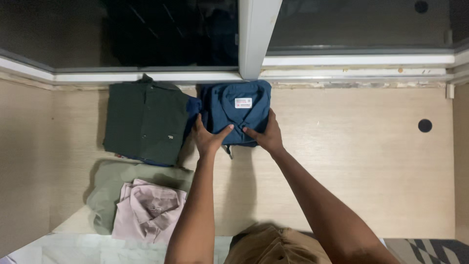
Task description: The person folds several shirts on a desk and places them into a wardrobe shelf. The person handles a teal polo, a plaid shirt, a light checkered shirt, and a blue shirt, folding each by hand and stacking them in the wardrobe.
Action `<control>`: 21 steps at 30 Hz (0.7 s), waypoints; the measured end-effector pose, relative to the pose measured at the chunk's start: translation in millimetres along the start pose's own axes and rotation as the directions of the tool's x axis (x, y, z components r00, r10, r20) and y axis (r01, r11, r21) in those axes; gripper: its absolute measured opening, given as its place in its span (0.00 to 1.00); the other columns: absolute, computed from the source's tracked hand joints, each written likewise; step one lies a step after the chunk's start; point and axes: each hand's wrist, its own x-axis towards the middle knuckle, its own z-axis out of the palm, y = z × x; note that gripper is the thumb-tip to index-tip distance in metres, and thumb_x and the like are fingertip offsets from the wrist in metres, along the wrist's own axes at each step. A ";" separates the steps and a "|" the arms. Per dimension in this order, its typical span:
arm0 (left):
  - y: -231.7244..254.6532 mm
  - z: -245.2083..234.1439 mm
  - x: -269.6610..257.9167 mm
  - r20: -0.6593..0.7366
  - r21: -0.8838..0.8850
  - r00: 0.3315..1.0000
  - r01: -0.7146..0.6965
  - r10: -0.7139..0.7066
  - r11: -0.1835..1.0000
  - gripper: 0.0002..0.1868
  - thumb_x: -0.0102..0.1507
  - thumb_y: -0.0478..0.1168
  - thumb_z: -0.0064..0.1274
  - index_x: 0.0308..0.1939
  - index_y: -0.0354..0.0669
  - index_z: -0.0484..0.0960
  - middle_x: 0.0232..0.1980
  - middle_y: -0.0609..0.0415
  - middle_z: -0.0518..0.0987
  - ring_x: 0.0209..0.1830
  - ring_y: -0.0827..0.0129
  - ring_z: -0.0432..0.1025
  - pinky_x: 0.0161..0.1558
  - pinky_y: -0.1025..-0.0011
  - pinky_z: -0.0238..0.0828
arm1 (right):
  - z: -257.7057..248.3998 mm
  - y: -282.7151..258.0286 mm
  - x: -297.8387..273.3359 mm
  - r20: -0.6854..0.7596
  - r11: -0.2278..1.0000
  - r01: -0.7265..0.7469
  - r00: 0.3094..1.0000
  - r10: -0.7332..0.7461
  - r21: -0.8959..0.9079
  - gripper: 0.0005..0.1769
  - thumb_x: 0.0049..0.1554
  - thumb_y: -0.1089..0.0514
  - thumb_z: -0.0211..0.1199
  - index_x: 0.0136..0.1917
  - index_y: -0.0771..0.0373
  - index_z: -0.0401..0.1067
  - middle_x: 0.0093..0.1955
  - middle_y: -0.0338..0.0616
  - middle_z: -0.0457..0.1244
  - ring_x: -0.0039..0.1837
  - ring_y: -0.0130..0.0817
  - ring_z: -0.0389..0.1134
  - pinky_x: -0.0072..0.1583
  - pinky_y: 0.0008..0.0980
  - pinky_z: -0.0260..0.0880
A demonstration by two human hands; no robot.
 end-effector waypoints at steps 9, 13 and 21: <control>-2.0 -7.8 7.6 -0.004 -0.020 0.998 0.068 -0.068 0.998 0.76 0.34 0.63 0.79 0.75 0.33 0.53 0.68 0.32 0.70 0.67 0.46 0.69 0.65 0.58 0.68 | 3.0 -8.7 8.8 0.171 0.890 -0.393 0.917 0.360 0.232 0.67 0.39 0.49 0.81 0.79 0.62 0.43 0.72 0.55 0.58 0.72 0.47 0.63 0.70 0.40 0.67; -5.3 -4.6 -5.9 0.142 0.014 0.985 0.094 -0.095 0.995 0.76 0.34 0.60 0.83 0.74 0.28 0.55 0.67 0.30 0.70 0.65 0.47 0.69 0.63 0.60 0.69 | -19.7 -0.6 -2.5 0.304 0.833 -0.500 0.852 0.426 0.237 0.65 0.40 0.51 0.81 0.79 0.61 0.44 0.71 0.55 0.59 0.71 0.47 0.62 0.71 0.40 0.64; 0.0 -4.3 -83.0 0.606 -0.406 0.795 0.336 -0.025 0.850 0.42 0.43 0.48 0.76 0.58 0.31 0.81 0.55 0.40 0.85 0.54 0.56 0.80 0.55 0.65 0.78 | -76.4 9.2 -66.7 0.384 0.748 -0.551 0.824 0.416 0.372 0.51 0.40 0.55 0.78 0.72 0.67 0.59 0.65 0.54 0.65 0.67 0.47 0.69 0.67 0.43 0.72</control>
